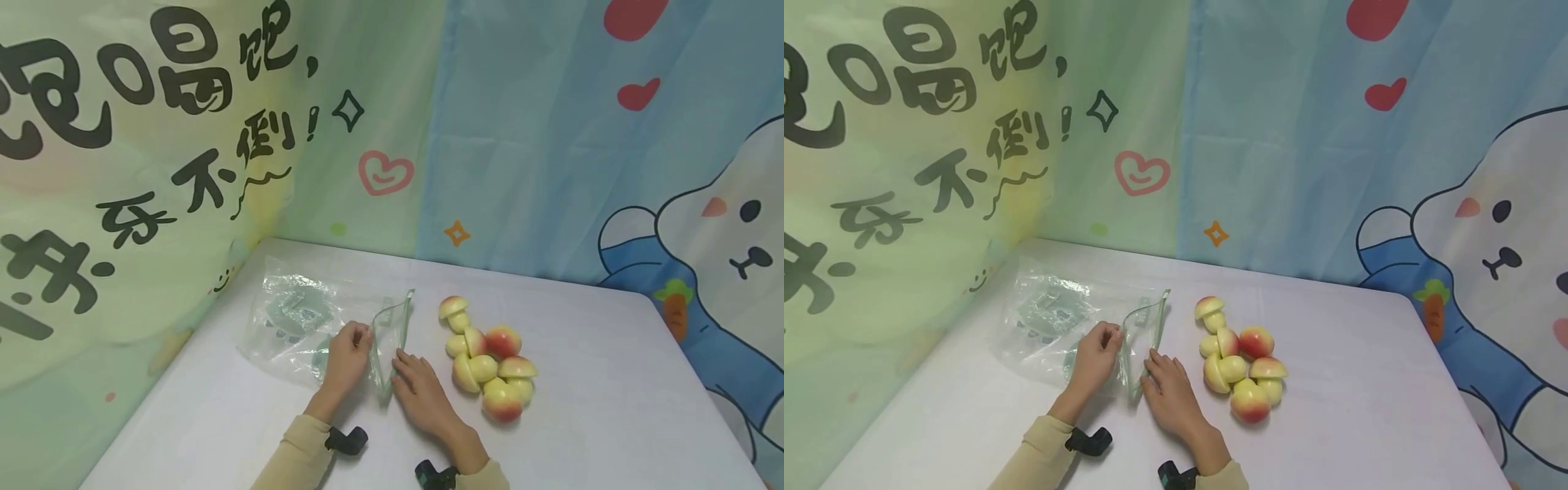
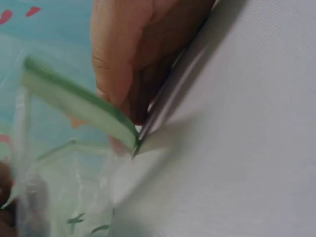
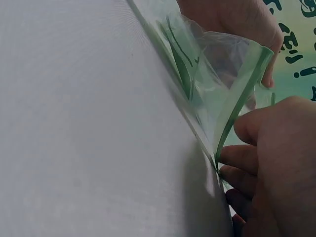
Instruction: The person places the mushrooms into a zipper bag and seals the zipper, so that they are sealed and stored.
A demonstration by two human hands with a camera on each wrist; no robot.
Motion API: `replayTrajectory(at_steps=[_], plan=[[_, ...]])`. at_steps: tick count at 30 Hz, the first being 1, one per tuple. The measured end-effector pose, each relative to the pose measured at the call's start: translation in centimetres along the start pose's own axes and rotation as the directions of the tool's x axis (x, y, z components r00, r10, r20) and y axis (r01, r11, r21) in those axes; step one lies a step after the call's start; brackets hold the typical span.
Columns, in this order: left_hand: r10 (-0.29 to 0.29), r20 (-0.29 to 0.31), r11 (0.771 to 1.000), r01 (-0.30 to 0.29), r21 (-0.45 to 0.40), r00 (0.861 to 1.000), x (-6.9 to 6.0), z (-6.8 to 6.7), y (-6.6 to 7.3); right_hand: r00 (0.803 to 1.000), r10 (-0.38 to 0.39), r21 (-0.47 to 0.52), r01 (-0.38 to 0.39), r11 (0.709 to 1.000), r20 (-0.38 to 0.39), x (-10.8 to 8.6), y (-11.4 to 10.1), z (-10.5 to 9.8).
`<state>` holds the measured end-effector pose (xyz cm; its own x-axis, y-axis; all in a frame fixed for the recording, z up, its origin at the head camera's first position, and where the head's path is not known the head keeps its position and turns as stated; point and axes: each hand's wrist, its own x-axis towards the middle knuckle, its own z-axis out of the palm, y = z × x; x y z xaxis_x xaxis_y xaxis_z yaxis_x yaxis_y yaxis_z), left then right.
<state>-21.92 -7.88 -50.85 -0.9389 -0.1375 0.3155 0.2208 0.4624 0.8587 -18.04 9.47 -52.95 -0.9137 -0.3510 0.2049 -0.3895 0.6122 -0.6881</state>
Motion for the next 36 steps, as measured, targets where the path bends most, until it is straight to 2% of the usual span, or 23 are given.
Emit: replayTrajectory(at_steps=[6,10,14,17,22,27,30,36], plan=[[0.048,-0.111,0.997,-0.054,-0.057,0.993,-0.1,-0.4,-0.2,1.000,-0.001,-0.003,0.001,1.000,-0.007,0.0,0.2,0.1],[0.152,-0.191,0.983,-0.169,-0.073,0.970,0.0,-0.5,-0.3,1.000,0.009,-0.020,-0.009,1.000,-0.003,-0.1,0.2,0.0],[0.281,-0.185,0.957,-0.290,-0.022,0.942,0.2,-0.3,-0.5,1.000,-0.011,-0.046,0.010,0.999,-0.027,-0.2,0.3,-0.1],[0.319,-0.163,0.946,-0.324,-0.003,0.933,0.2,-0.3,-0.6,0.998,-0.033,-0.080,0.029,0.996,-0.049,-0.1,0.4,-0.1],[0.291,-0.182,0.956,-0.292,0.019,0.939,-0.2,-0.6,-0.1,0.997,-0.053,-0.126,0.046,0.991,-0.052,-0.1,0.4,0.1],[0.170,-0.207,0.985,-0.163,0.049,0.963,-0.8,-1.0,0.2,0.999,-0.032,-0.125,0.027,0.992,-0.038,-0.1,0.4,0.2],[0.116,-0.212,0.993,-0.106,0.060,0.970,-1.1,-1.3,0.2,0.999,-0.028,-0.124,0.023,0.992,-0.037,-0.2,0.4,0.2],[0.125,-0.223,0.992,-0.126,0.012,0.967,-0.9,-2.0,0.5,0.999,-0.034,-0.129,0.029,0.991,-0.038,-0.2,0.4,-0.1]])
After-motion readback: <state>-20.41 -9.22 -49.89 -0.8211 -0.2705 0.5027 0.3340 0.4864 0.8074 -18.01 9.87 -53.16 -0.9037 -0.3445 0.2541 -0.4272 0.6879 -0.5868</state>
